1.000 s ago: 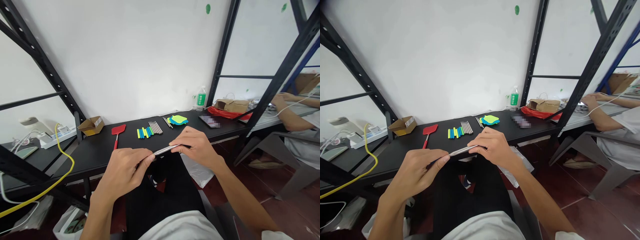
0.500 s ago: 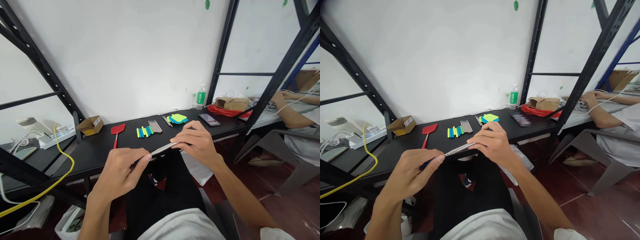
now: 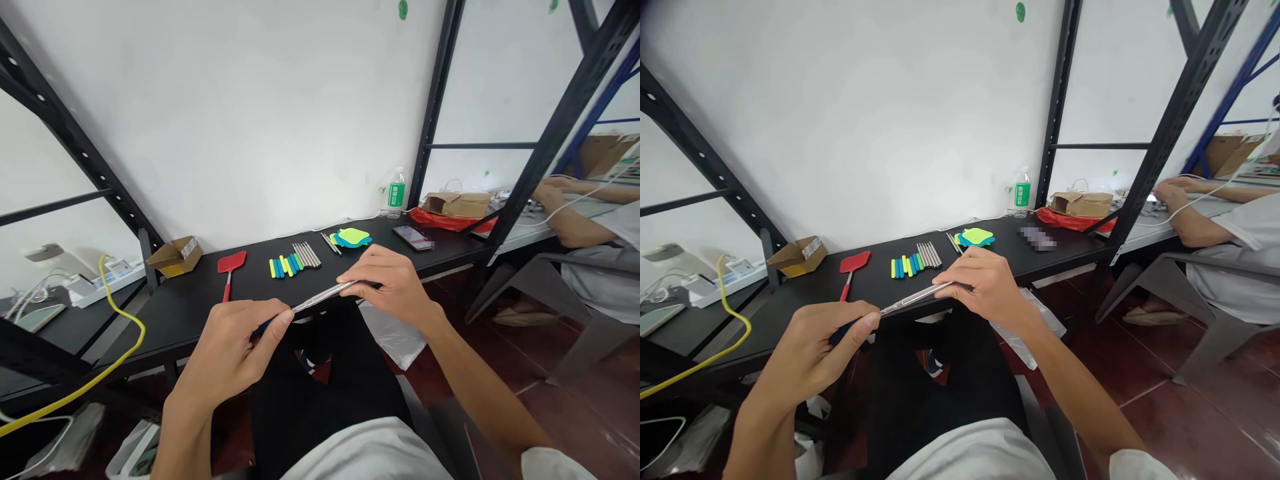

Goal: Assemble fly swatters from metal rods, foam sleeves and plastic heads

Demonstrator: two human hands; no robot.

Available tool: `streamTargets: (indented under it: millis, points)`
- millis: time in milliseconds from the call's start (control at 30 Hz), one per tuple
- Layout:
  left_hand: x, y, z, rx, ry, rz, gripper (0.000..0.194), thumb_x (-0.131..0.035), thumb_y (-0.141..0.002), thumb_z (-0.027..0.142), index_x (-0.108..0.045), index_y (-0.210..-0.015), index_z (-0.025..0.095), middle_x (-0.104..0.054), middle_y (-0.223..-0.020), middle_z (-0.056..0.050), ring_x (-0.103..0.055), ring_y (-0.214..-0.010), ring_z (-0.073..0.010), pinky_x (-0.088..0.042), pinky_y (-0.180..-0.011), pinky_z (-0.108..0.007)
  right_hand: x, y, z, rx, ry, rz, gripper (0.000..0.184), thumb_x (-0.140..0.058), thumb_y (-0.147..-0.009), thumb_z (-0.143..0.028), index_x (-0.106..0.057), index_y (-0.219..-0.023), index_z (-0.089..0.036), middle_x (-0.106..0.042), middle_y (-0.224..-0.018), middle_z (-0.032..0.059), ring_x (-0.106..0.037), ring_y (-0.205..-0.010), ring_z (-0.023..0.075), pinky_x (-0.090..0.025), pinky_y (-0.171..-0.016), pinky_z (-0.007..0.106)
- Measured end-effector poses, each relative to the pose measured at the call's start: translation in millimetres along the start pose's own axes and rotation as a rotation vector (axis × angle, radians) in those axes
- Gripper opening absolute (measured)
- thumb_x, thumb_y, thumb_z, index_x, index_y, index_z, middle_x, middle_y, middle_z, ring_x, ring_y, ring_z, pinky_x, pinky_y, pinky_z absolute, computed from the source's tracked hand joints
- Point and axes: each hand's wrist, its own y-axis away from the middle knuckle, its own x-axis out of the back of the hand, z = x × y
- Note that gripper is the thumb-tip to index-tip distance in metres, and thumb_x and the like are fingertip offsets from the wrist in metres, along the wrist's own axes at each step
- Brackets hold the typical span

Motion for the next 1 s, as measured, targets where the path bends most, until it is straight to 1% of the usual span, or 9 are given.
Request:
streamTargets:
  millis: [200, 267, 467, 733, 900, 1000]
  points:
    - [0.4, 1, -1, 0.035, -0.033, -0.02, 0.025, -0.048, -0.099, 0.035, -0.069, -0.093, 0.021, -0.07, -0.079, 0.001, -0.06, -0.065, -0.0114, -0.043, -0.064, -0.022, 1, 4, -4, -0.061, -0.049, -0.106, 0.019, -0.066, -0.094, -0.037, -0.077, -0.097, -0.022, -0.075, -0.084, 0.0042, -0.064, -0.071, 0.0154, -0.047, -0.066, 0.028]
    - [2.0, 2, -1, 0.036, -0.045, -0.023, 0.026, -0.047, -0.099, 0.035, -0.069, -0.094, 0.021, -0.071, -0.08, 0.0, -0.062, -0.066, -0.0119, -0.044, -0.065, -0.022, 1, 5, -6, -0.07, -0.053, -0.129, 0.019, -0.065, -0.094, -0.036, -0.077, -0.098, -0.022, -0.075, -0.083, 0.0036, -0.063, -0.069, 0.0142, -0.045, -0.063, 0.026]
    - [5.9, 2, 0, 0.025, -0.067, -0.041, 0.028, -0.045, -0.1, 0.035, -0.067, -0.089, 0.021, -0.069, -0.076, 0.001, -0.059, -0.062, -0.0111, -0.042, -0.062, -0.021, -1, 5, -15, -0.095, -0.045, -0.145, 0.021, -0.063, -0.095, -0.036, -0.078, -0.098, -0.022, -0.075, -0.082, 0.0036, -0.065, -0.067, 0.0133, -0.044, -0.061, 0.025]
    - [0.8, 5, 1, -0.025, -0.1, 0.03, 0.022, -0.049, -0.098, 0.031, -0.068, -0.093, 0.021, -0.065, -0.068, 0.002, -0.055, -0.059, -0.0107, -0.041, -0.061, -0.023, 1, 5, -18, -0.124, -0.053, -0.14, 0.022, -0.063, -0.095, -0.037, -0.078, -0.094, -0.021, -0.073, -0.075, 0.0027, -0.061, -0.063, 0.0127, -0.04, -0.058, 0.026]
    - [-2.9, 1, 5, -0.061, -0.13, 0.047, 0.024, -0.048, -0.098, 0.031, -0.069, -0.09, 0.021, -0.064, -0.067, 0.002, -0.055, -0.056, -0.0107, -0.04, -0.059, -0.023, -1, 4, -23, -0.103, -0.051, -0.198, 0.029, -0.057, -0.098, -0.04, -0.077, -0.092, -0.021, -0.07, -0.07, 0.002, -0.058, -0.061, 0.0117, -0.037, -0.058, 0.025]
    - [-4.5, 0, 6, -0.055, -0.151, 0.029, 0.025, -0.047, -0.099, 0.032, -0.068, -0.092, 0.021, -0.062, -0.065, 0.002, -0.053, -0.055, -0.0109, -0.039, -0.059, -0.024, -4, 3, -25, -0.107, -0.033, -0.223, 0.032, -0.054, -0.1, -0.041, -0.076, -0.09, -0.02, -0.069, -0.069, 0.0019, -0.058, -0.061, 0.0116, -0.036, -0.058, 0.025]
